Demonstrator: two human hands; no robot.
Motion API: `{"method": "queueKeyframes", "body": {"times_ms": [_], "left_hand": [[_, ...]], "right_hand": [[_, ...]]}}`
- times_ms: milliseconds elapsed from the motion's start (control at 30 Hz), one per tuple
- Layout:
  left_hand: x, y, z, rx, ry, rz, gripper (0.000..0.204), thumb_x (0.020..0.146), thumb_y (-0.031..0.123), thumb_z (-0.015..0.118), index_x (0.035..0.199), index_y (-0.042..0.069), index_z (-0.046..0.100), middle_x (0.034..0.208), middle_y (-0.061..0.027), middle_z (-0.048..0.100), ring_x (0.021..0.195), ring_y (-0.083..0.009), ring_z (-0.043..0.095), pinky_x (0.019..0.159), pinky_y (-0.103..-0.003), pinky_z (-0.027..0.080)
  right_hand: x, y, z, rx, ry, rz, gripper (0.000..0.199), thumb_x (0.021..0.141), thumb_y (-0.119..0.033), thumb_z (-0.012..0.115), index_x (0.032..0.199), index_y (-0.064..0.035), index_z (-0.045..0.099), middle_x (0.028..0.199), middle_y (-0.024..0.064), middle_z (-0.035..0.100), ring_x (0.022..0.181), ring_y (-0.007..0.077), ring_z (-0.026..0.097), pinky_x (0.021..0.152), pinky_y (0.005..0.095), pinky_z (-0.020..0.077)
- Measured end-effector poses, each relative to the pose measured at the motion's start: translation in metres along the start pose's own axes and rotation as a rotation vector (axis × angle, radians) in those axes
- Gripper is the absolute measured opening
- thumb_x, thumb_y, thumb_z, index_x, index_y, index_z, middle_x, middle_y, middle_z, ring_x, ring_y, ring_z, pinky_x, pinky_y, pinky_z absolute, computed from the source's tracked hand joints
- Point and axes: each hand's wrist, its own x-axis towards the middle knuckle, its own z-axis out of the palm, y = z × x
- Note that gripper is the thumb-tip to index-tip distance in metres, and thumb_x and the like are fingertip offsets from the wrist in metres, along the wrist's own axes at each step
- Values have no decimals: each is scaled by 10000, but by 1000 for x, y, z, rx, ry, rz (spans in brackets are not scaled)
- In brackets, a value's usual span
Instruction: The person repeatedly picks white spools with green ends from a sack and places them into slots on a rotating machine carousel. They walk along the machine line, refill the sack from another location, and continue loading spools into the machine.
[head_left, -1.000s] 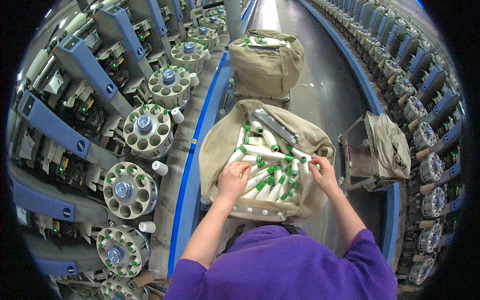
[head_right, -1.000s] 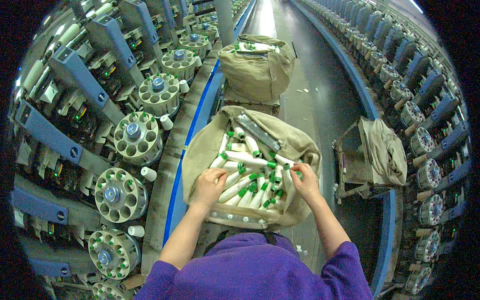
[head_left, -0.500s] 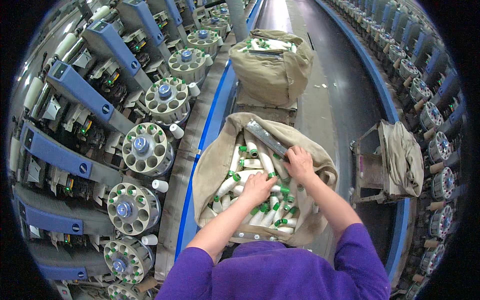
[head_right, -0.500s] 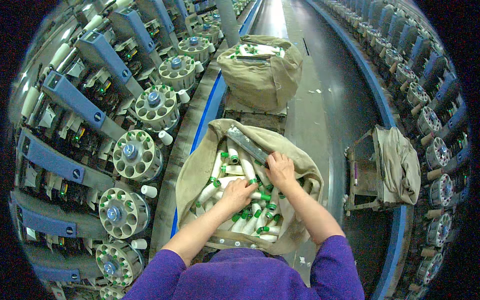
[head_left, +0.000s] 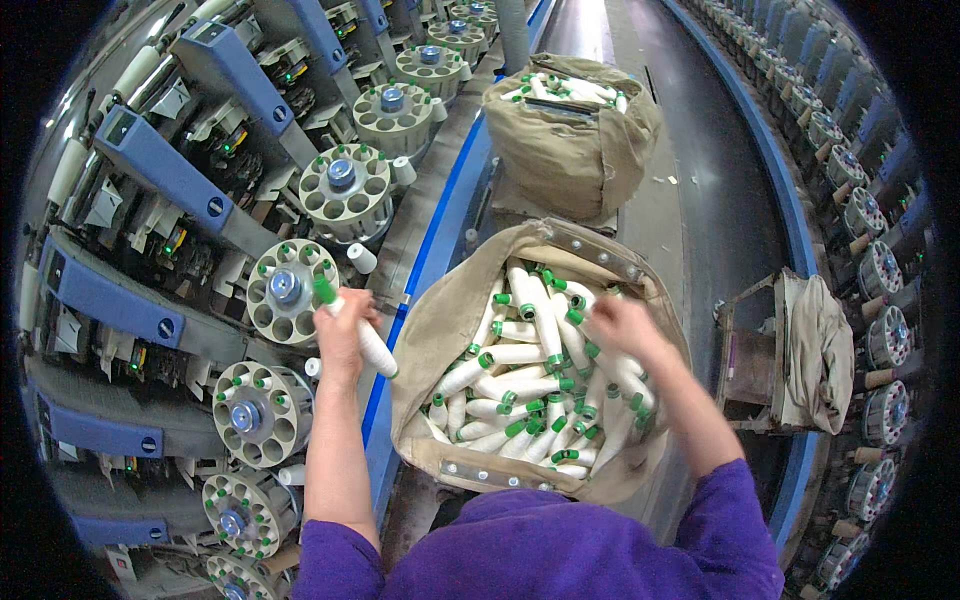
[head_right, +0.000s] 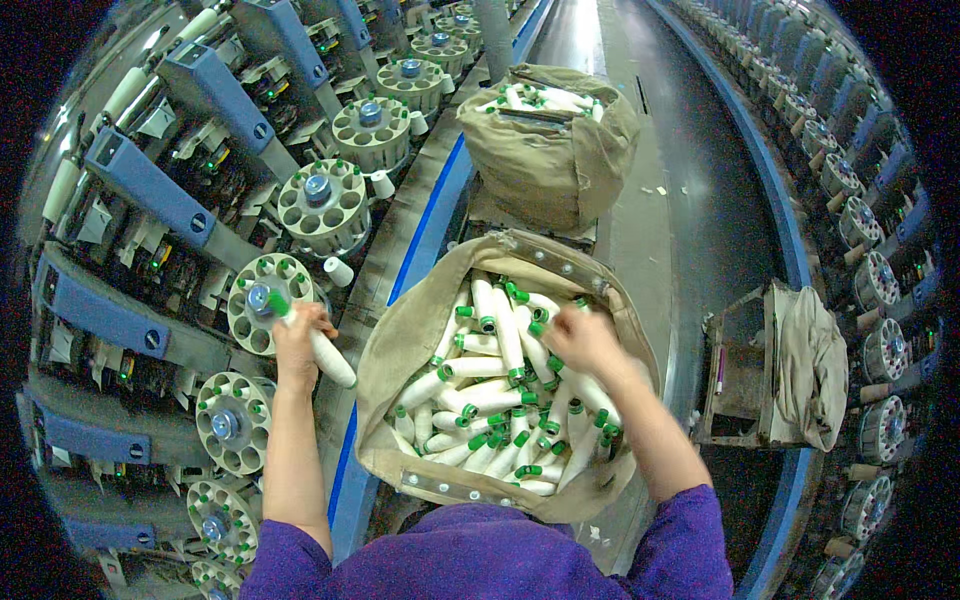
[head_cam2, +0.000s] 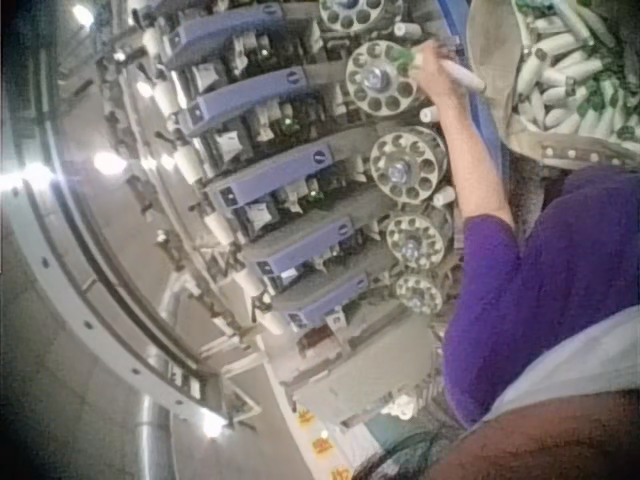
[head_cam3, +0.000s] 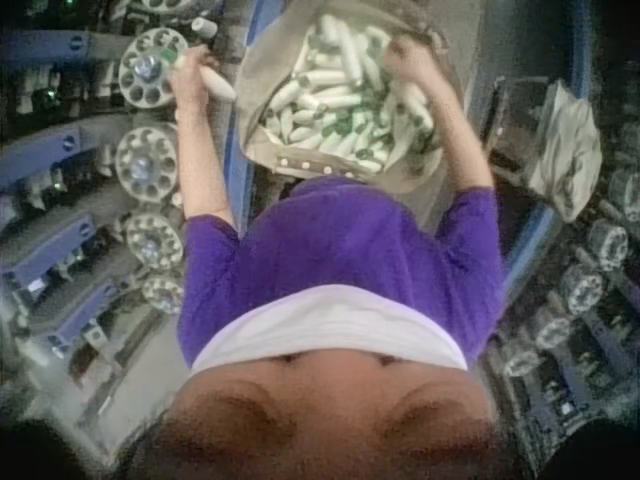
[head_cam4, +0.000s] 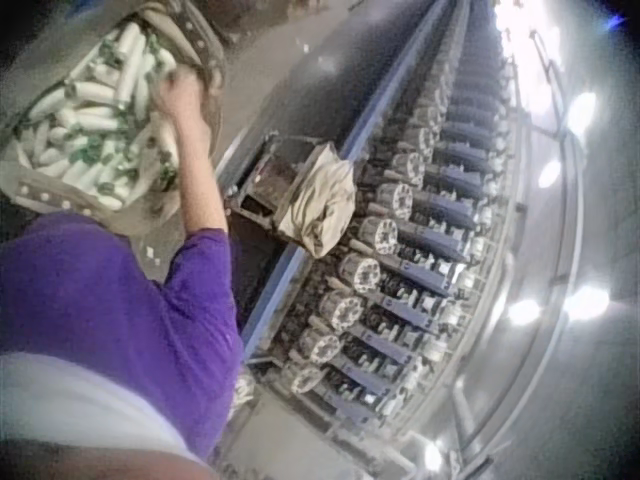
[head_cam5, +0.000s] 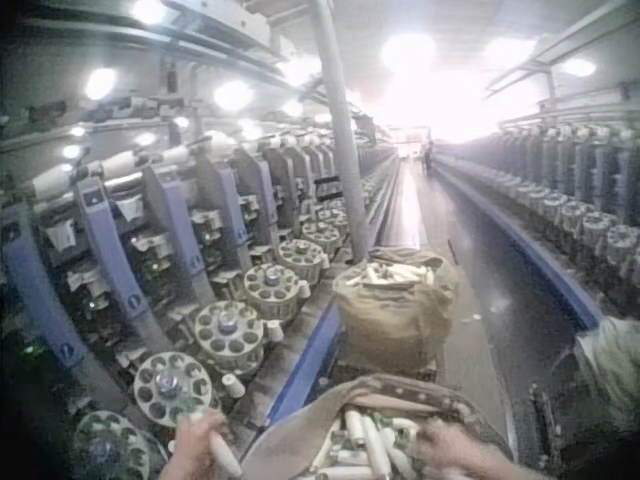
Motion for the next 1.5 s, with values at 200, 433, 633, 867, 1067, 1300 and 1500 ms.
{"method": "queueKeyframes", "body": {"times_ms": [200, 433, 633, 867, 1067, 1300, 1500], "left_hand": [[-32, -48, 54, 271, -394, -140, 171, 759, 196, 683, 727, 67, 576, 594, 4, 555, 509, -89, 510, 484, -255, 403], [-112, -58, 106, 542, -706, 11, 393, 700, 264, 760, 979, 27, 617, 911, -92, 652, 847, -156, 602, 769, -303, 469], [-118, -58, 128, 141, -597, 122, 468, 712, 229, 737, 1087, 0, 576, 957, -119, 654, 874, -179, 619, 773, -295, 487], [-117, -70, 86, 667, -549, 46, 490, 729, 286, 714, 1134, 48, 573, 961, -132, 626, 849, -301, 629, 767, -368, 501], [-133, -116, 101, 1166, -630, 204, 440, 718, 330, 714, 1006, 34, 564, 984, -157, 555, 958, -330, 571, 790, -435, 485], [-121, -119, 127, 1329, -649, 254, 223, 668, 207, 678, 821, 47, 656, 1020, -151, 598, 890, -313, 613, 757, -386, 514], [-102, -112, 64, 601, -488, -90, 363, 594, 291, 706, 828, 19, 646, 806, -163, 657, 767, -275, 642, 716, -365, 500]], "right_hand": [[-30, 14, 59, -359, 206, -232, 534, 611, -374, 738, 1035, -103, 562, 974, 138, 618, 938, 303, 587, 807, 397, 439], [-40, -47, -1, -39, 465, -327, 545, 612, -472, 752, 922, -56, 586, 772, 163, 630, 728, 323, 630, 658, 402, 492], [-24, -86, -10, 500, 272, -266, 543, 709, -527, 669, 888, -23, 575, 746, 103, 618, 700, 204, 610, 642, 338, 472], [10, -50, 58, 269, 247, 139, 706, 760, -546, 593, 1176, 20, 518, 1171, 234, 535, 1089, 341, 518, 911, 402, 411], [10, -14, 83, 34, 512, 173, 540, 702, -311, 613, 1134, -5, 509, 1056, 235, 581, 1011, 371, 556, 888, 427, 426], [-2, 0, 76, 47, 253, 235, 553, 653, -306, 714, 1070, 24, 560, 1021, 211, 620, 953, 317, 608, 829, 392, 471], [-60, -32, 64, 520, 380, -107, 535, 647, -255, 765, 1072, -31, 530, 950, 123, 620, 844, 211, 607, 740, 328, 480]]}}
